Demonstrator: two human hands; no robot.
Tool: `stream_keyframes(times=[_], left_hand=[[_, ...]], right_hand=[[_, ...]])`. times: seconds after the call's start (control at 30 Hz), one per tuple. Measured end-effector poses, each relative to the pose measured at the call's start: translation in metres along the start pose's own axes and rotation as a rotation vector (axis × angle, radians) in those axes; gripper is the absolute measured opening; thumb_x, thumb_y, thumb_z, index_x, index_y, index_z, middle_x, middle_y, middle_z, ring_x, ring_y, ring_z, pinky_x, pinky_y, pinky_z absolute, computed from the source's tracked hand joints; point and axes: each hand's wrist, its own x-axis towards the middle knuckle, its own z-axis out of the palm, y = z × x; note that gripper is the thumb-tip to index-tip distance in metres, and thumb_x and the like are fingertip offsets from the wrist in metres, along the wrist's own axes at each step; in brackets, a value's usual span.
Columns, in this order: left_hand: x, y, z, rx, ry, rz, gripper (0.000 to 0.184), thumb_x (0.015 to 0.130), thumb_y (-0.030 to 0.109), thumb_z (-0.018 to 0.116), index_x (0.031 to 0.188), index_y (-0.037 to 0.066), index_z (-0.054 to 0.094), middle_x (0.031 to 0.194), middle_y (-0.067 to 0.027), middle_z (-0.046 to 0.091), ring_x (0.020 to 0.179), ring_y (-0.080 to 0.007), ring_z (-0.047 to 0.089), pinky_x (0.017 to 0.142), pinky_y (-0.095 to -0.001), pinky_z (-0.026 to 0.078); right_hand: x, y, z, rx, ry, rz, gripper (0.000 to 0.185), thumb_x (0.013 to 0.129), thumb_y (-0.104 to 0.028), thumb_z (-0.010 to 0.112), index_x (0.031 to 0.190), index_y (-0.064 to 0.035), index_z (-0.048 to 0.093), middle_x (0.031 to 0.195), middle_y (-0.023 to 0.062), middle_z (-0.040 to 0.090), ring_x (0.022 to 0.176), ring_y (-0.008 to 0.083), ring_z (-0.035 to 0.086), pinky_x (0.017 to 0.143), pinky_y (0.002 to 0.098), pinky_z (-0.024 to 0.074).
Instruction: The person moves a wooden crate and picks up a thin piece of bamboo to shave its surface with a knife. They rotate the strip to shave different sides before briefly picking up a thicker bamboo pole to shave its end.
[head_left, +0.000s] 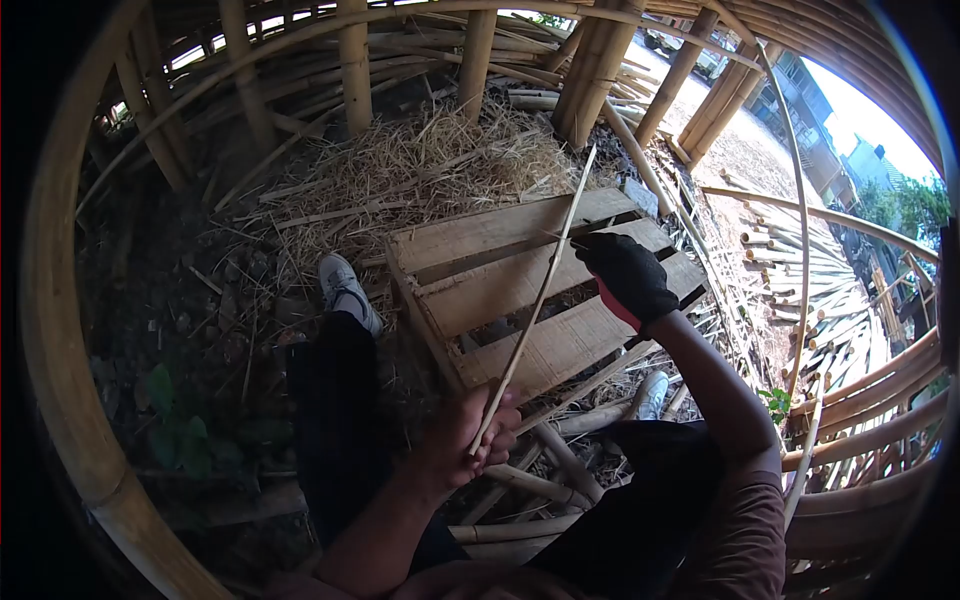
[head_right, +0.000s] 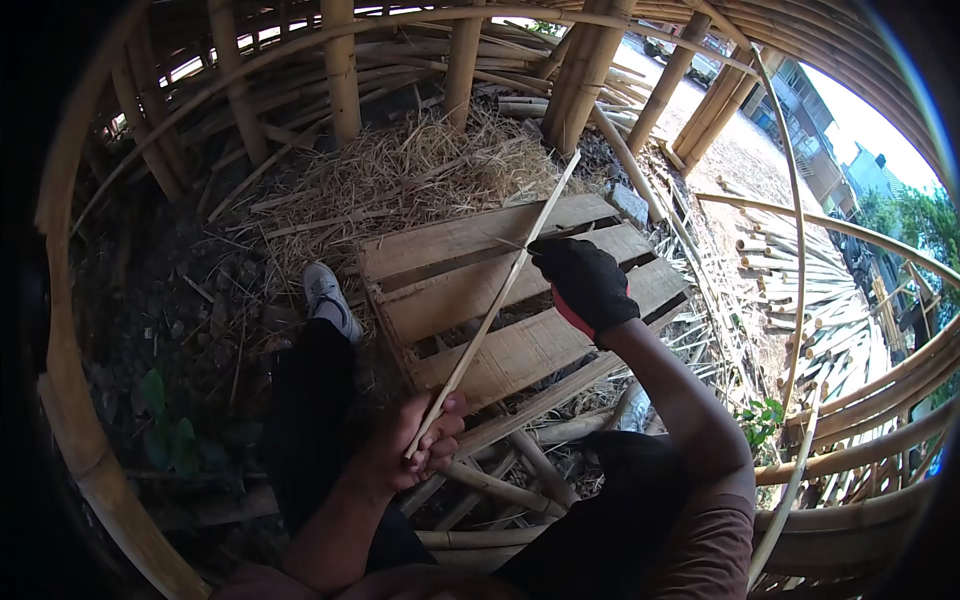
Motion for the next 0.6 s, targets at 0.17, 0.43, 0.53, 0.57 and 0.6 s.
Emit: stream_keyframes(times=[0.17, 0.43, 0.53, 0.57, 0.6], left_hand=[[0.004, -0.01, 0.009, 0.051, 0.034, -0.032, 0.018, 0.101, 0.026, 0.036, 0.088, 0.016, 0.046, 0.05, 0.0054, 0.039, 0.031, -0.0042, 0.033, 0.028, -0.0196, 0.024], [0.011, -0.017, 0.007, 0.076, 0.028, -0.062, 0.023, 0.102, 0.031, 0.035, 0.088, 0.016, 0.045, 0.05, 0.0048, 0.038, 0.033, -0.0044, 0.034, 0.029, -0.0191, 0.027], [0.007, -0.018, 0.011, 0.061, 0.015, -0.064, 0.024, 0.102, 0.032, 0.036, 0.088, 0.016, 0.045, 0.05, 0.005, 0.038, 0.033, -0.0041, 0.033, 0.029, -0.0189, 0.027], [0.006, -0.019, 0.011, 0.07, 0.028, -0.063, 0.024, 0.102, 0.033, 0.036, 0.088, 0.016, 0.045, 0.05, 0.005, 0.038, 0.033, -0.0039, 0.033, 0.029, -0.0188, 0.027], [0.005, -0.021, 0.01, 0.078, 0.04, -0.06, 0.024, 0.102, 0.033, 0.036, 0.088, 0.016, 0.045, 0.05, 0.0051, 0.038, 0.033, -0.0037, 0.034, 0.029, -0.0186, 0.027]], right_hand=[[-0.017, -0.02, -0.029, 0.275, -0.443, 0.216, 0.026, 0.092, -0.027, 0.057, 0.104, -0.0057, 0.066, 0.085, 0.0117, 0.068, 0.078, 0.0256, 0.066, 0.07, 0.035, 0.05], [-0.015, -0.017, -0.038, 0.682, -0.79, 0.723, 0.053, 0.091, -0.06, 0.052, 0.076, -0.0093, 0.059, 0.061, -0.0038, 0.048, 0.047, 0.0062, 0.037, 0.043, 0.0237, 0.0289], [-0.022, -0.029, -0.037, 0.716, -0.794, 0.701, 0.058, 0.089, -0.067, 0.049, 0.073, -0.0113, 0.055, 0.056, -0.0074, 0.039, 0.044, 0.0045, 0.034, 0.041, 0.0233, 0.0258], [-0.024, -0.032, -0.034, 0.715, -0.795, 0.707, 0.058, 0.089, -0.067, 0.049, 0.073, -0.0113, 0.055, 0.056, -0.0074, 0.039, 0.044, 0.0045, 0.034, 0.041, 0.0233, 0.0258], [-0.027, -0.035, -0.031, 0.718, -0.822, 0.683, 0.057, 0.089, -0.065, 0.05, 0.074, -0.0112, 0.056, 0.056, -0.0064, 0.04, 0.045, 0.0053, 0.035, 0.041, 0.0239, 0.0269]])
